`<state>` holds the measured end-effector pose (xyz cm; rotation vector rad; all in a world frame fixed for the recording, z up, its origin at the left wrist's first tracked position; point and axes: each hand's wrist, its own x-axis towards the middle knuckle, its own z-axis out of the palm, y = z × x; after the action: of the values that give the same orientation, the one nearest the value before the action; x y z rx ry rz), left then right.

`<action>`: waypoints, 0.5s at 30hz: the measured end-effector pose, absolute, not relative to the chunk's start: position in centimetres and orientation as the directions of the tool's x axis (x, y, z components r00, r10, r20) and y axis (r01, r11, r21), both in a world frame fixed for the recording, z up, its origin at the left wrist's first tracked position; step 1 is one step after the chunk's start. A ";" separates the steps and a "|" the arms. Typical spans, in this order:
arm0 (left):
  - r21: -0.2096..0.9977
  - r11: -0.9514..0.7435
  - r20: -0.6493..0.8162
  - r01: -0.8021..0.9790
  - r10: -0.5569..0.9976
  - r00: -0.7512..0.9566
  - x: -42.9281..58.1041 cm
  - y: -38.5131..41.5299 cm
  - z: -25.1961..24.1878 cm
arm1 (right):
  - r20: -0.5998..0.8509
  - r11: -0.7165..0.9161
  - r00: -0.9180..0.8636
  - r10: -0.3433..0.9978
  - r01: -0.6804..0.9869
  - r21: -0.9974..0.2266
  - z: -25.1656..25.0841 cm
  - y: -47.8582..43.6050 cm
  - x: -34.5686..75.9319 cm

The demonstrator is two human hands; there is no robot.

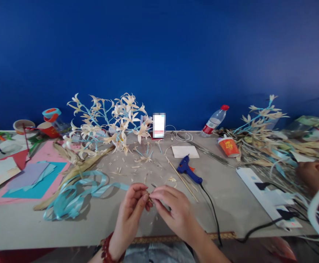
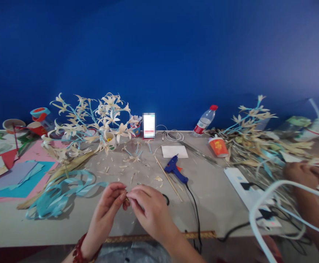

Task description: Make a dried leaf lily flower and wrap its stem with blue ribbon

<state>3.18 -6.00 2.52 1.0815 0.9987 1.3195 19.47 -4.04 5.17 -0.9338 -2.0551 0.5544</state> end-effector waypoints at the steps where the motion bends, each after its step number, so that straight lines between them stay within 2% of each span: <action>1: 0.978 -0.069 0.074 -0.199 0.997 0.015 3.1 -6.1 2.5 | 0.480 0.633 -0.417 0.772 0.432 -0.642 5.2 -4.1 19.5; 5: 0.973 -0.230 0.230 -0.007 0.973 0.010 3.0 -6.4 1.7 | 0.460 0.625 -0.423 0.781 0.510 -0.592 5.4 -4.2 19.3; 10: 0.871 -0.375 0.394 0.316 0.919 0.006 3.2 -6.7 0.6 | 0.334 0.574 -0.468 0.818 0.675 -0.462 6.4 -4.4 19.1; 15: 0.817 -0.413 0.434 0.403 0.900 0.041 3.3 -6.7 0.6 | 0.258 0.553 -0.489 0.833 0.759 -0.344 6.9 -4.5 18.7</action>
<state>3.28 -6.73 0.59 1.8443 1.3101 1.3560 18.74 -4.45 6.86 -1.2962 -2.3980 0.2580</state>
